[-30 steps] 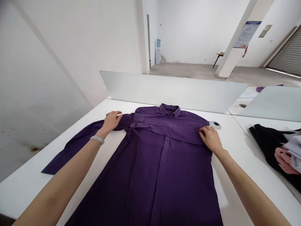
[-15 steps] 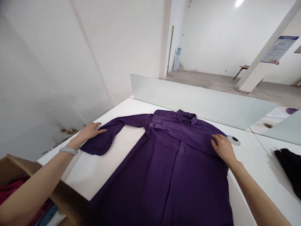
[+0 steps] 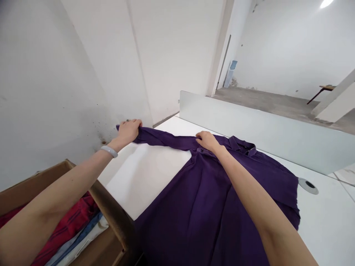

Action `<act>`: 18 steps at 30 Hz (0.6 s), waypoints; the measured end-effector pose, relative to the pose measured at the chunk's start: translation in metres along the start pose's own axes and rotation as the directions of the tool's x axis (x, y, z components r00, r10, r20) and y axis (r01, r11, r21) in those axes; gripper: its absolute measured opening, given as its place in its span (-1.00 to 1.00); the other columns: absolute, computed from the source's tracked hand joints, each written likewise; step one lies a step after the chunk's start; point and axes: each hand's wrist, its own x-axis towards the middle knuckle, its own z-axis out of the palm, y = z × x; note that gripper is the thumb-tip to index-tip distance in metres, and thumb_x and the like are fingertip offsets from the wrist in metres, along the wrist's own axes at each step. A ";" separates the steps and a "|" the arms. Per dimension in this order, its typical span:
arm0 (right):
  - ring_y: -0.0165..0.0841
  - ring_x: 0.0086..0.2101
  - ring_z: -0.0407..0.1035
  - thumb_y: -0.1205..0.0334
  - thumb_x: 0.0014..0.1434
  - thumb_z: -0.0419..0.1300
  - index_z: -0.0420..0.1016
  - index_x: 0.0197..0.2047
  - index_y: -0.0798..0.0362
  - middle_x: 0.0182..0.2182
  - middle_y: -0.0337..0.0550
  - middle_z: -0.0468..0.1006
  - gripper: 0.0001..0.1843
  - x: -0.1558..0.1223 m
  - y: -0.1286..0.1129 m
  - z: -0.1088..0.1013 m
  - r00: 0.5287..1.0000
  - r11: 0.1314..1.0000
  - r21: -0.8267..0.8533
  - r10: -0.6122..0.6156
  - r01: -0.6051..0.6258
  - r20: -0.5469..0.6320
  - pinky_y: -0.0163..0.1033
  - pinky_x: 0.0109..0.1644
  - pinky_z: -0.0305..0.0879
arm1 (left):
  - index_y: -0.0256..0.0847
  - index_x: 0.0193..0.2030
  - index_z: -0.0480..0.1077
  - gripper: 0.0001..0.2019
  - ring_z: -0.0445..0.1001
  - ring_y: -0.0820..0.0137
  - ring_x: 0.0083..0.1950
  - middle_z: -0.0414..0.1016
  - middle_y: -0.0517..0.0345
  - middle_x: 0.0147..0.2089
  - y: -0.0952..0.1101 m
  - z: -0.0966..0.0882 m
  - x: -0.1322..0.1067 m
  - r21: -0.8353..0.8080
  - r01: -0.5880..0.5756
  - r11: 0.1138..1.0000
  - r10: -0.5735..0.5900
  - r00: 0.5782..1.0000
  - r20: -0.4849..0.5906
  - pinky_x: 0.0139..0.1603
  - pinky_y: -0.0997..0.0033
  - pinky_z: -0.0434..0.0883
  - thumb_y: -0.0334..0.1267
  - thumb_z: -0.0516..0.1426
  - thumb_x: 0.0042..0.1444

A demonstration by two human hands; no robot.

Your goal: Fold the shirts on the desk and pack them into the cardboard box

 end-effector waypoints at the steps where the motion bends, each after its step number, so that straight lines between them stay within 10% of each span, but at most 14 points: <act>1: -0.23 -0.09 0.44 0.33 0.18 0.13 0.57 -0.07 0.14 -0.08 0.01 0.58 -0.71 0.011 -0.008 -0.003 1.000 1.000 0.024 0.000 0.000 -0.010 -0.22 0.05 0.29 | -0.21 -0.18 0.41 -0.71 0.40 0.09 0.03 0.50 -0.11 -0.10 0.002 -0.008 0.006 0.039 -0.059 0.997 0.063 0.994 -0.086 0.08 -0.04 0.22 -0.50 -0.09 0.15; 9: -0.29 -0.15 0.46 0.18 0.22 0.14 0.55 -0.15 0.14 -0.15 -0.02 0.59 -0.75 0.062 -0.053 -0.019 0.993 0.899 0.435 0.093 -0.051 -0.075 -0.21 0.01 0.31 | -0.21 -0.22 0.38 -0.78 0.27 0.15 0.16 0.35 -0.09 0.06 0.042 -0.038 0.038 -0.041 -0.274 0.961 0.226 0.863 -0.452 -0.03 0.19 0.35 -0.46 -0.07 0.25; 15: -0.33 -0.28 0.46 -0.14 0.22 0.12 0.41 -0.27 0.14 -0.23 0.04 0.53 -0.56 0.077 -0.074 -0.055 0.953 0.277 0.937 0.268 -0.213 0.138 -0.22 -0.18 0.44 | -0.22 -0.16 0.36 -0.76 0.27 0.23 0.16 0.33 -0.05 0.04 0.089 -0.048 0.056 -0.116 -0.477 0.871 0.369 0.792 -0.486 -0.07 0.29 0.41 -0.44 -0.11 0.27; 18: -0.28 -0.30 0.44 -0.35 0.14 0.07 0.37 -0.29 0.14 -0.38 0.02 0.47 -0.38 0.081 -0.074 -0.086 0.915 0.165 0.946 0.343 -0.280 0.212 -0.16 -0.23 0.46 | -0.22 -0.19 0.36 -0.73 0.34 0.26 0.12 0.36 -0.03 -0.02 0.116 -0.052 0.064 -0.055 -0.628 0.776 0.538 0.705 -0.462 -0.10 0.32 0.43 -0.48 -0.14 0.26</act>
